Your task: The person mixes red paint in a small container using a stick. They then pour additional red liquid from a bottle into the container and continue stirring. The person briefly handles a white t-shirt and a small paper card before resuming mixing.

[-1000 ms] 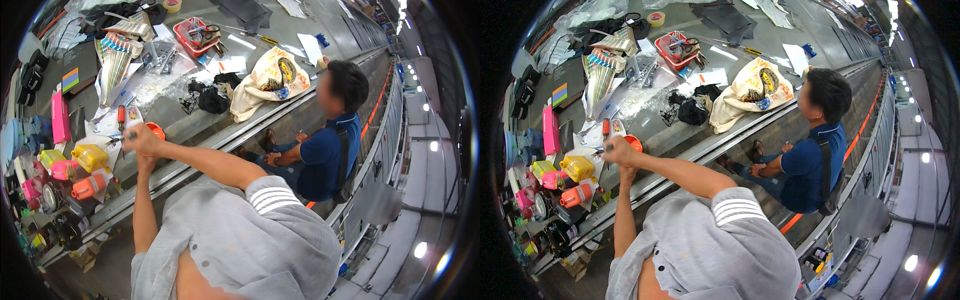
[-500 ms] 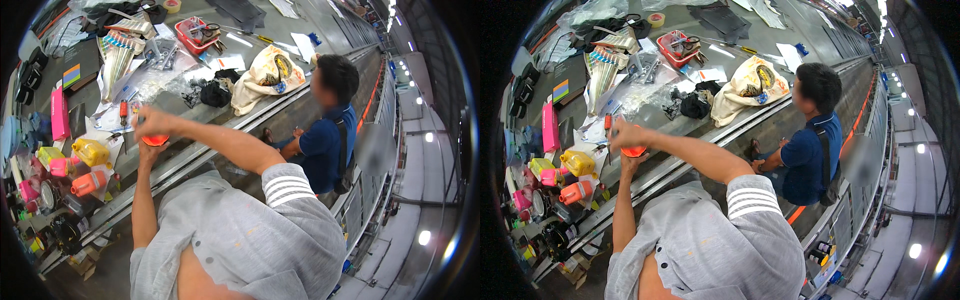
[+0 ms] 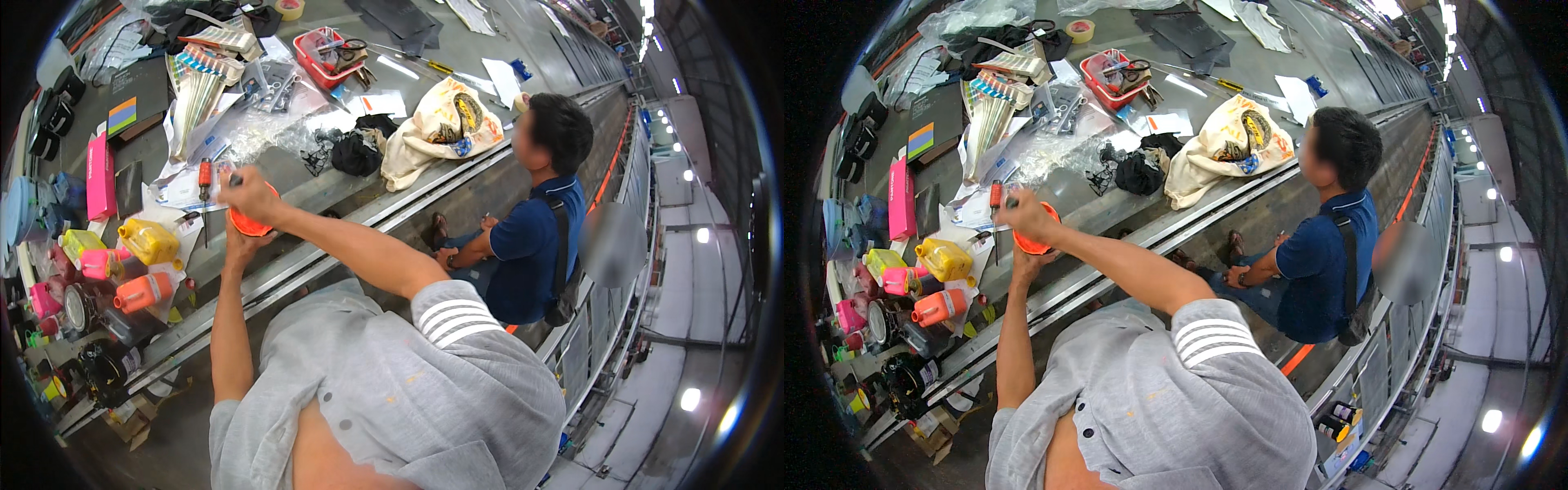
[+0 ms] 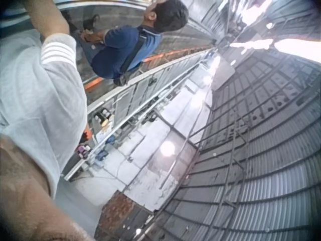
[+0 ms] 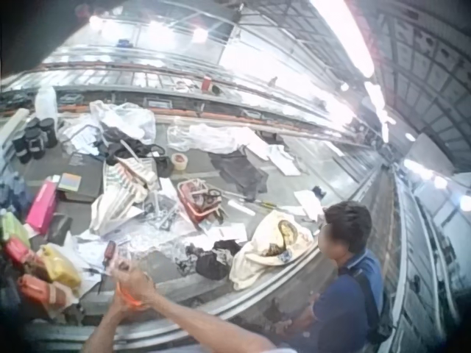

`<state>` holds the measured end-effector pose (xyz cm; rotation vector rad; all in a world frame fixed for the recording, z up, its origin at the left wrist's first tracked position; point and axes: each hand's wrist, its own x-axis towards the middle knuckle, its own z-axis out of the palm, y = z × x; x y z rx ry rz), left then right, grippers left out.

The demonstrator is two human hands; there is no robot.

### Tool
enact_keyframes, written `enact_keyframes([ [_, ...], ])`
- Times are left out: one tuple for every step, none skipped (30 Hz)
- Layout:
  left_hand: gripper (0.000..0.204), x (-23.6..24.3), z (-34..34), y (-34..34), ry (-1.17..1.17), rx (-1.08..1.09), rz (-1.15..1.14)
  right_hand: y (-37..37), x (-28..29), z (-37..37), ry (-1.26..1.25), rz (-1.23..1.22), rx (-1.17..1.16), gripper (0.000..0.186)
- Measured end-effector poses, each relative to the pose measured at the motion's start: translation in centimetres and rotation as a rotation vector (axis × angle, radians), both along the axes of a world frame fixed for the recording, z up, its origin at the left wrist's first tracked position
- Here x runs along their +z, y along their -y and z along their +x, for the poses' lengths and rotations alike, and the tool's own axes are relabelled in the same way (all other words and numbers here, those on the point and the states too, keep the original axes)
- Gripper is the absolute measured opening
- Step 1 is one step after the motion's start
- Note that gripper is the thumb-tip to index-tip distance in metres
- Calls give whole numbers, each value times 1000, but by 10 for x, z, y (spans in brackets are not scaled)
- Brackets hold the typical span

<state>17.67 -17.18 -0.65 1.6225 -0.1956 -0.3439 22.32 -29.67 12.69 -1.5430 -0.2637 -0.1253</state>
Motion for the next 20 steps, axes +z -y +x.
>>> enact_keyframes([
  [97,-2,-1,-6,10,6,1,-1,4,0,-97,-44,-34,12],
  [97,7,-4,-5,68,42,46,2,15,3,-198,-95,-54,13],
  [97,13,-7,-4,123,82,99,7,31,10,-261,-17,-14,16],
  [95,16,-4,-6,-8,52,-75,10,52,17,-322,60,31,18],
  [94,38,0,1,-17,-10,-87,25,68,26,-358,268,116,22],
  [94,61,6,6,-26,-49,-86,29,68,27,-292,224,68,18],
  [92,67,12,5,84,-87,-29,22,63,27,-284,259,86,19],
  [91,70,14,-3,183,-115,39,12,59,27,-278,296,114,19],
  [94,55,20,-10,207,-114,55,0,49,22,-339,396,206,24],
  [96,37,23,-16,233,-121,69,1,34,18,-243,90,409,22],
  [100,33,29,-21,264,-131,148,6,21,15,-120,-210,580,20],
  [104,31,26,-26,295,-149,222,12,26,8,-302,-144,532,23],
  [106,32,18,-27,269,-106,159,22,40,8,-478,-93,463,25],
  [108,37,14,-26,258,-62,92,31,66,20,-464,56,464,26],
  [110,39,9,-23,248,-35,13,39,90,30,-453,200,442,27],
  [115,38,-3,-19,93,47,-8,45,99,38,-397,286,445,26],
  [115,33,-17,-13,145,167,-8,44,102,44,-345,375,462,24],
  [116,25,-31,-3,195,283,-5,37,101,46,-305,388,430,25],
  [116,22,-43,8,240,389,-1,26,93,43,-252,345,319,26],
  [120,27,-48,22,217,414,52,8,80,37,-202,303,210,27],
])
